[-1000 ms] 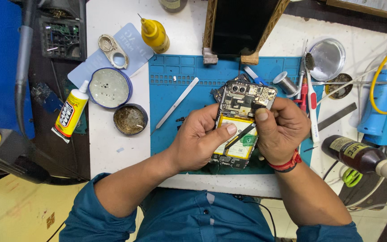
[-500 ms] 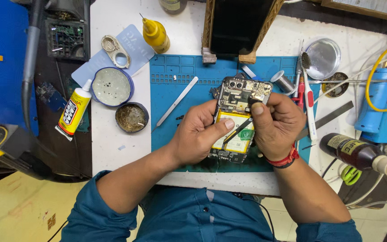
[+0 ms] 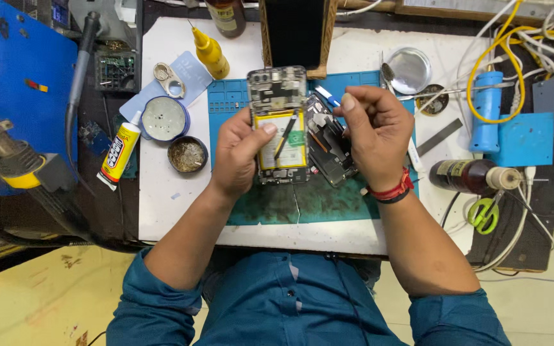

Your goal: The person uses a green-handled screwdriver to work on a small circuit board, then picks up a black smartphone and removes the SIM card tray. They open the phone's back cover, separate the screen assembly from the chassis, and place the phone down. The person then returns to the circuit board and continues working on it with the screwdriver.

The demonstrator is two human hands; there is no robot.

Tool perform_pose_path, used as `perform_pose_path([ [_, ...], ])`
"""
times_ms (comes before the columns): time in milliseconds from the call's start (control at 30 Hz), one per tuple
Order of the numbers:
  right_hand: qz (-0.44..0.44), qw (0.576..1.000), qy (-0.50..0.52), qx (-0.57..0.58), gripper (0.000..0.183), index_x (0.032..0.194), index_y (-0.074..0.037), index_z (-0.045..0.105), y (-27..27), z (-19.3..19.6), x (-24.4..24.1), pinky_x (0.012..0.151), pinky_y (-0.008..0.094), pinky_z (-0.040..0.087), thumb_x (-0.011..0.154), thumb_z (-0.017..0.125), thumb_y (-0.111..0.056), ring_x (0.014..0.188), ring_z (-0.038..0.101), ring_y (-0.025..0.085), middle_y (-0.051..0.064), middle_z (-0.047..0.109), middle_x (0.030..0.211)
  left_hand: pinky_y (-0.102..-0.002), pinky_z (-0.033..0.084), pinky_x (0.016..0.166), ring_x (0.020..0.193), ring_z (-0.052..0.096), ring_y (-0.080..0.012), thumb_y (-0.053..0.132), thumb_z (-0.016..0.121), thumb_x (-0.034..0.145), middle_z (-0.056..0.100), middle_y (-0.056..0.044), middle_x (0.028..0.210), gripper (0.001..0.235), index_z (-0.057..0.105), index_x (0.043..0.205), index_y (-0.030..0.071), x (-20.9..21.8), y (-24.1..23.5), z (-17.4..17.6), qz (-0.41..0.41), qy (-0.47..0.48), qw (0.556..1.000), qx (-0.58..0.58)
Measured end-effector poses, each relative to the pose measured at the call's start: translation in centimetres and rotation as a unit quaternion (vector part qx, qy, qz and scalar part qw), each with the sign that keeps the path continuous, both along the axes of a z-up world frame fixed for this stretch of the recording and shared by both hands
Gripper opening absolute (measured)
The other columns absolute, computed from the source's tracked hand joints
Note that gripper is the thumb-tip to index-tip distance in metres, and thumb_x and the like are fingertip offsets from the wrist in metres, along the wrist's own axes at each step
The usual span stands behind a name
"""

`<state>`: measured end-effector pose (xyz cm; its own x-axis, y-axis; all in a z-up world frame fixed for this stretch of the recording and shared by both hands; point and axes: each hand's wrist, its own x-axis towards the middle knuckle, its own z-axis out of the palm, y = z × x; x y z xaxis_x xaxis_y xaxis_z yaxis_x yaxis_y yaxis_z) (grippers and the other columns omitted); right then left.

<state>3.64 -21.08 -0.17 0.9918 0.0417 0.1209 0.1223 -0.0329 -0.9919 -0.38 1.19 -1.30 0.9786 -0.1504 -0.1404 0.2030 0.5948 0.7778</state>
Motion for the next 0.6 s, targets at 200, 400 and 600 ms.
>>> perform_pose_path([
  [200,-0.003,0.998,-0.039,0.042,0.016,0.118,0.002,0.067,-0.7,0.3,0.7,0.073,0.021,0.051,0.108,0.071,-0.010,0.084,0.065,0.005,0.003,0.071,0.096,-0.037,0.061,0.088,0.095,0.073,-0.0211,0.005,0.056,0.098,0.072,-0.019,0.114,0.032,0.059,0.127,-0.008,-6.2,1.1,1.4,0.092,0.045,0.994,-0.028],
  [400,-0.008,0.998,-0.051,0.036,0.015,0.117,0.001,0.066,-0.8,0.1,0.7,0.073,0.021,0.052,0.108,0.071,-0.009,0.086,0.068,0.006,0.003,0.072,0.096,-0.035,0.061,0.086,0.094,0.072,-0.0190,0.002,0.056,0.098,0.072,-0.017,0.113,0.031,0.059,0.128,-0.006,-10.7,0.7,0.0,0.133,0.054,0.989,-0.044],
  [600,-0.029,0.997,-0.072,0.013,0.013,0.118,0.001,0.066,-1.2,-0.1,0.9,0.068,0.021,0.053,0.108,0.070,-0.007,0.089,0.072,0.009,0.004,0.072,0.096,-0.034,0.060,0.089,0.098,0.072,-0.0171,0.001,0.057,0.100,0.073,-0.016,0.113,0.026,0.060,0.125,-0.005,-11.2,0.4,-2.2,0.149,0.015,0.988,0.037],
])
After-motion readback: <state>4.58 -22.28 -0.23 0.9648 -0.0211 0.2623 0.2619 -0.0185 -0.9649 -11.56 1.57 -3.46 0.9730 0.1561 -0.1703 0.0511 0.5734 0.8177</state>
